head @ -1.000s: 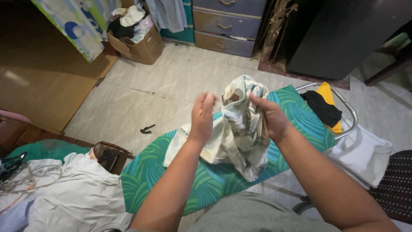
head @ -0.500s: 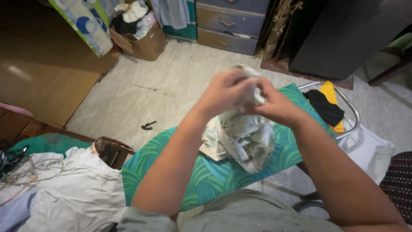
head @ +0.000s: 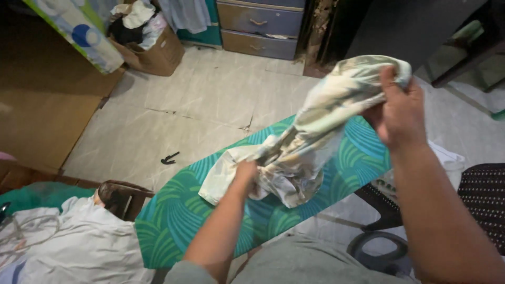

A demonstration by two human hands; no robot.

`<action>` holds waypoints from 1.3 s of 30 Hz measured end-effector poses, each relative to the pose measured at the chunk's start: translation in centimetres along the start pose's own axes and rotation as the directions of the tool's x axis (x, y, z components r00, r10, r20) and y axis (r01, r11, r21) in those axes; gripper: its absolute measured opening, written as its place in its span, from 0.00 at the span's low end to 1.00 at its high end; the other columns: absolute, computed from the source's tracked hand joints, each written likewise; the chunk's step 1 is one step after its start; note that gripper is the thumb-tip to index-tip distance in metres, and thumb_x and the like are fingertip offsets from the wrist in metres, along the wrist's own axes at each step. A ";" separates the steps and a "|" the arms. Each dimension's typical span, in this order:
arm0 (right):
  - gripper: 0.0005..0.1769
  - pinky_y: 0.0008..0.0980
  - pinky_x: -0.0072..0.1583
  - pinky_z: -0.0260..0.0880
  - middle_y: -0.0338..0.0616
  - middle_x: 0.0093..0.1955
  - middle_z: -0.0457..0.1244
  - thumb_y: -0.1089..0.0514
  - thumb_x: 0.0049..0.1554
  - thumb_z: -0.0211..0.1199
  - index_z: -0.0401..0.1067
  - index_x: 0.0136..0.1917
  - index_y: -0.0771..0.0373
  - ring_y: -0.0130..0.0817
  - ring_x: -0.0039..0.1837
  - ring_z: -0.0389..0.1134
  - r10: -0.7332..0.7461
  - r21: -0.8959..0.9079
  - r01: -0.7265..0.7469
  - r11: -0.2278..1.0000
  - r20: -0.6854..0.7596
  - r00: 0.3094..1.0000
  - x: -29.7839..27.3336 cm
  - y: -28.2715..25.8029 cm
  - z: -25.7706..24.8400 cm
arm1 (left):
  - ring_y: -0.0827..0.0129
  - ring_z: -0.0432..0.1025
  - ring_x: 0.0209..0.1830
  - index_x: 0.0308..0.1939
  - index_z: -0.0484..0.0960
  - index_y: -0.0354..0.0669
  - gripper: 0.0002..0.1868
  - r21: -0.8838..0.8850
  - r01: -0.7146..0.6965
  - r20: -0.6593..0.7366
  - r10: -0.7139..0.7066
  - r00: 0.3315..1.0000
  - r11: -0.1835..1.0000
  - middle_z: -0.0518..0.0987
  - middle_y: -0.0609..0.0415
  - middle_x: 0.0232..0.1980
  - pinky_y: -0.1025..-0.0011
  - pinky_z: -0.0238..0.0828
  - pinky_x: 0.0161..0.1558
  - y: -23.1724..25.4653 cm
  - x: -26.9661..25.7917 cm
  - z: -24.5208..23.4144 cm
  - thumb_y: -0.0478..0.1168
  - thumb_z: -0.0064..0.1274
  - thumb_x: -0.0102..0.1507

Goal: The person removes a patterned shirt and a white t-shirt from hangers, then folds each garment neatly on an ironing board. The folded shirts are placed on a nearby chair.

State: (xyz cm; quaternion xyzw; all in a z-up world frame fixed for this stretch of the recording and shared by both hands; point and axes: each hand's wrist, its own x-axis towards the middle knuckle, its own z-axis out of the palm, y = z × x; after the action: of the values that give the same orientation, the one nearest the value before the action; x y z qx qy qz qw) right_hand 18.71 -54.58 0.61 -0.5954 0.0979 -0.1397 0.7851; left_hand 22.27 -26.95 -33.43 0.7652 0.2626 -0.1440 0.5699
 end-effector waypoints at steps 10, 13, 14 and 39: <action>0.23 0.37 0.58 0.75 0.48 0.62 0.65 0.54 0.56 0.70 0.73 0.63 0.61 0.38 0.60 0.70 0.014 -0.616 0.297 0.730 0.448 0.894 0.1 14.4 -2.8 | 0.53 0.78 0.56 0.59 0.77 0.35 0.25 -0.738 0.399 0.615 0.300 0.729 0.545 0.82 0.43 0.57 0.55 0.74 0.61 12.0 -5.4 -5.8 0.50 0.36 0.70; 0.22 0.33 0.58 0.74 0.44 0.62 0.64 0.54 0.54 0.70 0.74 0.61 0.59 0.35 0.60 0.69 0.047 -0.555 0.350 0.755 0.578 0.815 -1.3 14.7 0.8 | 0.52 0.77 0.55 0.60 0.76 0.33 0.29 -0.725 0.417 0.669 0.414 0.617 0.549 0.81 0.41 0.57 0.55 0.74 0.61 14.6 -8.6 -6.7 0.56 0.41 0.70; 0.21 0.32 0.57 0.73 0.44 0.59 0.64 0.55 0.55 0.69 0.73 0.60 0.61 0.35 0.58 0.69 0.091 -0.563 0.312 0.766 0.575 0.813 -1.4 15.1 0.9 | 0.53 0.78 0.54 0.60 0.77 0.34 0.29 -0.711 0.414 0.679 0.403 0.613 0.568 0.81 0.42 0.57 0.55 0.75 0.59 15.3 -9.8 -7.2 0.56 0.46 0.68; 0.16 0.28 0.41 0.64 0.32 0.39 0.64 0.43 0.60 0.64 0.75 0.50 0.57 0.26 0.41 0.63 0.311 -0.622 0.065 0.780 0.477 0.822 -0.8 10.0 2.7 | 0.72 0.74 0.36 0.45 0.85 0.37 0.14 -0.216 -0.194 0.455 0.274 0.848 0.957 0.83 0.57 0.39 0.70 0.72 0.39 11.1 -6.1 -12.2 0.37 0.47 0.61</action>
State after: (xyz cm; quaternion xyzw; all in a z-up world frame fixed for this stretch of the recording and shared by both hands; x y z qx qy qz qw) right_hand 19.84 -49.35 -8.30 -0.8229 -0.0539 0.1330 0.5497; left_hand 22.60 -19.22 -17.66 0.6830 0.0286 -0.2366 0.6904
